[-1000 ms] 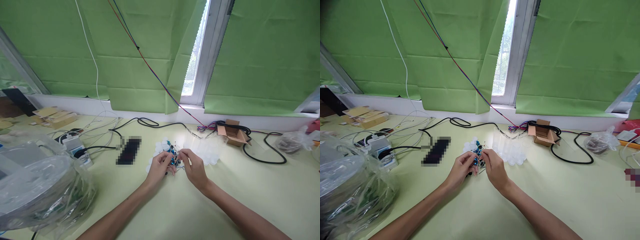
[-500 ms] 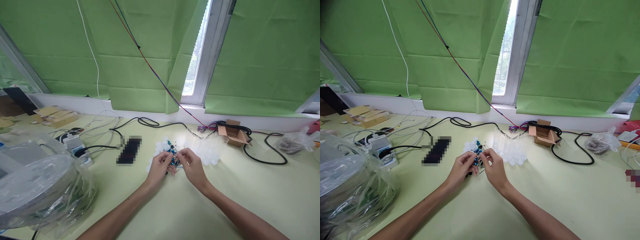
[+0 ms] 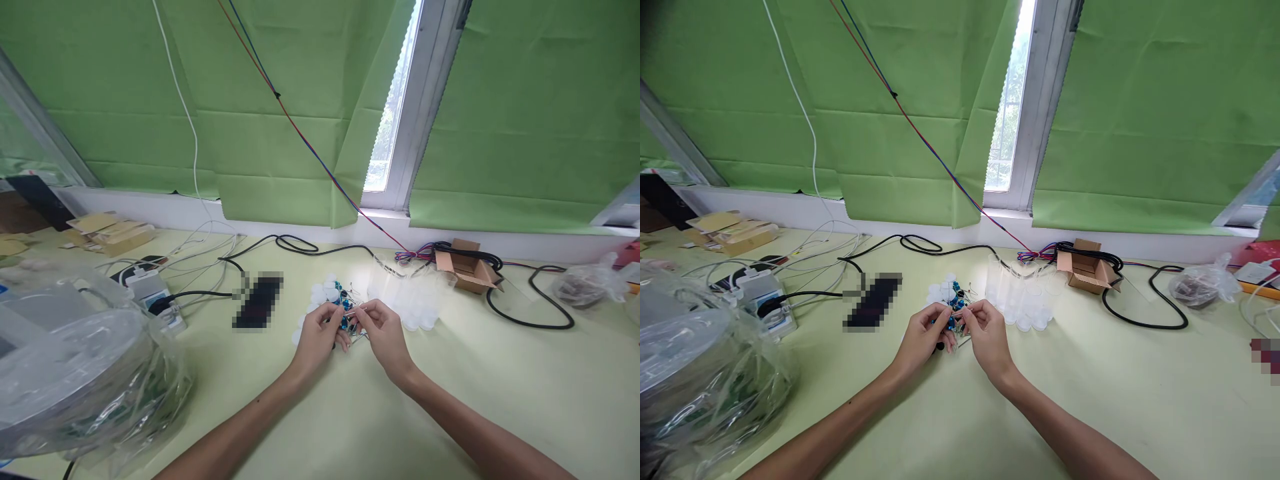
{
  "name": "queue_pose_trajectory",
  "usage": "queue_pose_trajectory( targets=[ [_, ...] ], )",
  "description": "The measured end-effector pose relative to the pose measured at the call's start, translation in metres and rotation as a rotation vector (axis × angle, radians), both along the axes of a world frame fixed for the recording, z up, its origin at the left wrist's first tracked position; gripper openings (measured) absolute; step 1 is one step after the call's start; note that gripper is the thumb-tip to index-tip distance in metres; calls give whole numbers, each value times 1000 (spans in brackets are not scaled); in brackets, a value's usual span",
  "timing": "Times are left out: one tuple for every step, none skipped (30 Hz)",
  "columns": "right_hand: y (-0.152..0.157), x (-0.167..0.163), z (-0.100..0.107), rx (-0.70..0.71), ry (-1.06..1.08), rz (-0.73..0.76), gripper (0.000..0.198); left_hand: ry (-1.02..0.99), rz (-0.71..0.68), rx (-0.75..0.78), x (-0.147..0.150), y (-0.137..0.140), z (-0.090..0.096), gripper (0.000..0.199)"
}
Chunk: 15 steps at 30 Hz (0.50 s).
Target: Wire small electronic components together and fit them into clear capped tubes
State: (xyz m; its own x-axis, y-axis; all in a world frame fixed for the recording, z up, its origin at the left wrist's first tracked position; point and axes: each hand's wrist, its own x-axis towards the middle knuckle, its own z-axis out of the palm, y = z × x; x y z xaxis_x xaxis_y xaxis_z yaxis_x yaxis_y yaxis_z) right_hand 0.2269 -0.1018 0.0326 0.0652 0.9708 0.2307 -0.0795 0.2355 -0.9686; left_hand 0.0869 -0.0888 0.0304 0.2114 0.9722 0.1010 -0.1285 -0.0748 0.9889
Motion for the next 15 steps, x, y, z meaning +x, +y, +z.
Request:
queue_pose_trajectory(
  targets=[
    [0, 0, -1, -22, 19, 0, 25, 1, 0, -1, 0, 0, 0, 33],
    [1, 0, -1, -47, 44, 1, 27, 3, 0, -3, 0, 0, 0, 34],
    [1, 0, -2, -75, 74, 2, 28, 3, 1, -6, 1, 0, 0, 34],
    [2, 0, -3, -105, 108, 2, 29, 1, 5, -9, 1, 0, 1, 35],
    [2, 1, -4, -131, 140, 3, 31, -1, 8, -12, 1, 0, 1, 35],
    [3, 1, -4, -153, 170, 3, 32, -4, 10, -14, 1, 0, 1, 36],
    [4, 1, -5, -172, 196, 4, 33, -6, 10, -19, 1, 0, 2, 37],
    [5, 1, -5, -189, 221, 5, 33, -8, 7, -26, 1, 0, 2, 37],
    [6, 2, -5, -204, 244, 3, 34, -12, 5, -36, 1, 0, 3, 38],
    [7, 3, -4, -215, 264, 1, 34, -17, 4, -48, 1, 0, 3, 39],
    [8, 3, -3, -222, 280, -3, 34, -23, 4, -60, 0, -1, 4, 39],
    [8, 4, -2, -226, 293, -6, 34, -31, 4, -71, 0, -1, 5, 39],
    [9, 5, -1, -227, 303, -10, 34, -40, 3, -79, 0, -1, 7, 39],
    [10, 6, 0, -226, 313, -13, 35, -48, 0, -83, 0, -2, 8, 39],
    [10, 7, 1, -225, 322, -15, 35, -54, -7, -83, 0, -2, 9, 38]
  ],
)
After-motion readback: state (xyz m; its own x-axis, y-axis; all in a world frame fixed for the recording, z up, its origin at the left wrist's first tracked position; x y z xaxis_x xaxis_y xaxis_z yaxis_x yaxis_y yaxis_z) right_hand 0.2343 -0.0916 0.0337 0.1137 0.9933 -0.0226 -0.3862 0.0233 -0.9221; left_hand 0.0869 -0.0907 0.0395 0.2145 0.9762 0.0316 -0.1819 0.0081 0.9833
